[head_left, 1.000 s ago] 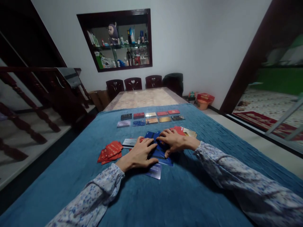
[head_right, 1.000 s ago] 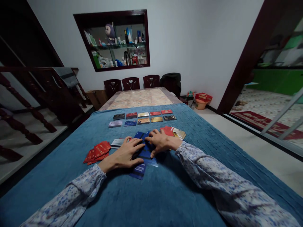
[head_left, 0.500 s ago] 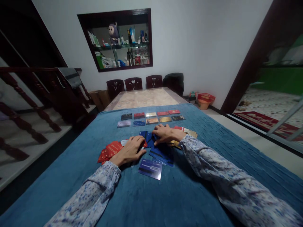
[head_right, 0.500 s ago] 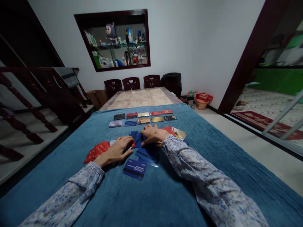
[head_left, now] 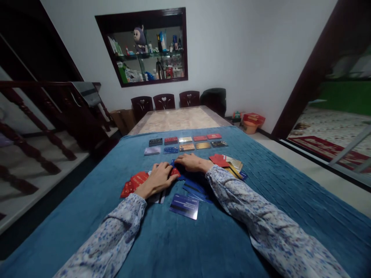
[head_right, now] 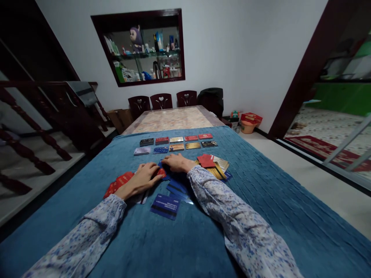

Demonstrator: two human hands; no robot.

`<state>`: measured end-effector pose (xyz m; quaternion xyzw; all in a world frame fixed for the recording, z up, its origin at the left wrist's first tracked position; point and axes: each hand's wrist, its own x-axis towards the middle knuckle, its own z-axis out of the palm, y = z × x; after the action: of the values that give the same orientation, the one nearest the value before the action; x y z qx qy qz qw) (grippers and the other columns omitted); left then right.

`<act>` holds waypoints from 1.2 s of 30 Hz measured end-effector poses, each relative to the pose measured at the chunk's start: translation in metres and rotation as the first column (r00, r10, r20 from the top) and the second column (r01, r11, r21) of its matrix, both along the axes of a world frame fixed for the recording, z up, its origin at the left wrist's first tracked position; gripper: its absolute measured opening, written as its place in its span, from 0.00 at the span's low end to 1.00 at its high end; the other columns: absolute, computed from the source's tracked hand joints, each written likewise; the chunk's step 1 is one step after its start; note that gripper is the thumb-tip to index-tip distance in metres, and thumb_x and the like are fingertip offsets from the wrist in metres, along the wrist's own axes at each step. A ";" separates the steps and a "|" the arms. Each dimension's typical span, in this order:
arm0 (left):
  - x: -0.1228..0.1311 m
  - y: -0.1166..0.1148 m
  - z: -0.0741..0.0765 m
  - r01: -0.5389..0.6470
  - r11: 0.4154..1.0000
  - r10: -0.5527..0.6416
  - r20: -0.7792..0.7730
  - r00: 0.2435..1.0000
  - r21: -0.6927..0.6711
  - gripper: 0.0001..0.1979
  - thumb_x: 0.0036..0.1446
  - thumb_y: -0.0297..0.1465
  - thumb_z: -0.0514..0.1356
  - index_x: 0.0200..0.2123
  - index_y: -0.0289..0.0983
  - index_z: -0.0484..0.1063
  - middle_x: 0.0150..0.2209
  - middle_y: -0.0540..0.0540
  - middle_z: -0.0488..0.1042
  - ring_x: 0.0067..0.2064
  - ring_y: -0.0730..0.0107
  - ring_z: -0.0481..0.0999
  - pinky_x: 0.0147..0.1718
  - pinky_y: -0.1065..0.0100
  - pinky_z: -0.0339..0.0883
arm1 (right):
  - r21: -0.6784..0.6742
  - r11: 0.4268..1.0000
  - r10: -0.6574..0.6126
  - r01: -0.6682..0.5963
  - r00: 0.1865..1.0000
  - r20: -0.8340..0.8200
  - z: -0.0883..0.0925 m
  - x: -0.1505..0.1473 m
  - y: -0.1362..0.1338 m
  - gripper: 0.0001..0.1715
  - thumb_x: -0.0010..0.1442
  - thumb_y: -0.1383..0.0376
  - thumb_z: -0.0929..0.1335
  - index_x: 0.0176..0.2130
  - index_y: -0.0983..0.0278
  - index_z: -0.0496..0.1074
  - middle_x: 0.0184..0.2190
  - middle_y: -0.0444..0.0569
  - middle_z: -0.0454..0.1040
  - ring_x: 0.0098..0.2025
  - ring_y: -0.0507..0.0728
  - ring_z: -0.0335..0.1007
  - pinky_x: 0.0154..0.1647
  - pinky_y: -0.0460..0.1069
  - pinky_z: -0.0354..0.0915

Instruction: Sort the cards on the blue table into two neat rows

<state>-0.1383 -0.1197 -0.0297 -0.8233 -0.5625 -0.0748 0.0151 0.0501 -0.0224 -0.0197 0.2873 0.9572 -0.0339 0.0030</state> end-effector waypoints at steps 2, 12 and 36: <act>0.006 0.002 0.003 -0.037 0.999 0.036 -0.030 0.999 -0.030 0.22 0.70 0.45 0.50 0.48 0.35 0.76 0.53 0.35 0.76 0.58 0.47 0.73 0.59 0.42 0.60 | 0.008 1.000 -0.019 0.019 1.000 0.011 0.002 0.003 0.000 0.32 0.61 0.75 0.64 0.61 0.59 0.72 0.63 0.56 0.71 0.62 0.66 0.69 0.53 0.60 0.69; 0.027 0.026 0.027 -0.130 0.956 0.117 -0.065 0.991 -0.262 0.27 0.73 0.43 0.41 0.48 0.38 0.78 0.60 0.37 0.73 0.62 0.47 0.68 0.60 0.39 0.59 | -0.025 0.999 -0.022 0.020 0.997 -0.080 -0.003 0.016 0.025 0.21 0.62 0.73 0.69 0.54 0.64 0.79 0.51 0.57 0.78 0.53 0.60 0.75 0.51 0.48 0.67; 0.012 0.056 0.020 -0.104 0.980 0.119 0.081 0.990 -0.172 0.24 0.69 0.40 0.46 0.36 0.38 0.80 0.46 0.38 0.77 0.52 0.52 0.75 0.55 0.51 0.67 | 0.005 0.971 -0.226 0.238 0.929 -0.295 -0.010 0.018 0.027 0.18 0.62 0.72 0.68 0.48 0.65 0.83 0.48 0.58 0.82 0.51 0.60 0.78 0.51 0.48 0.67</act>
<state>-0.1260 -0.0634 -0.0101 -0.7845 -0.6122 -0.0639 -0.0755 0.0678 0.0048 -0.0297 0.3901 0.9070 -0.0564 -0.1481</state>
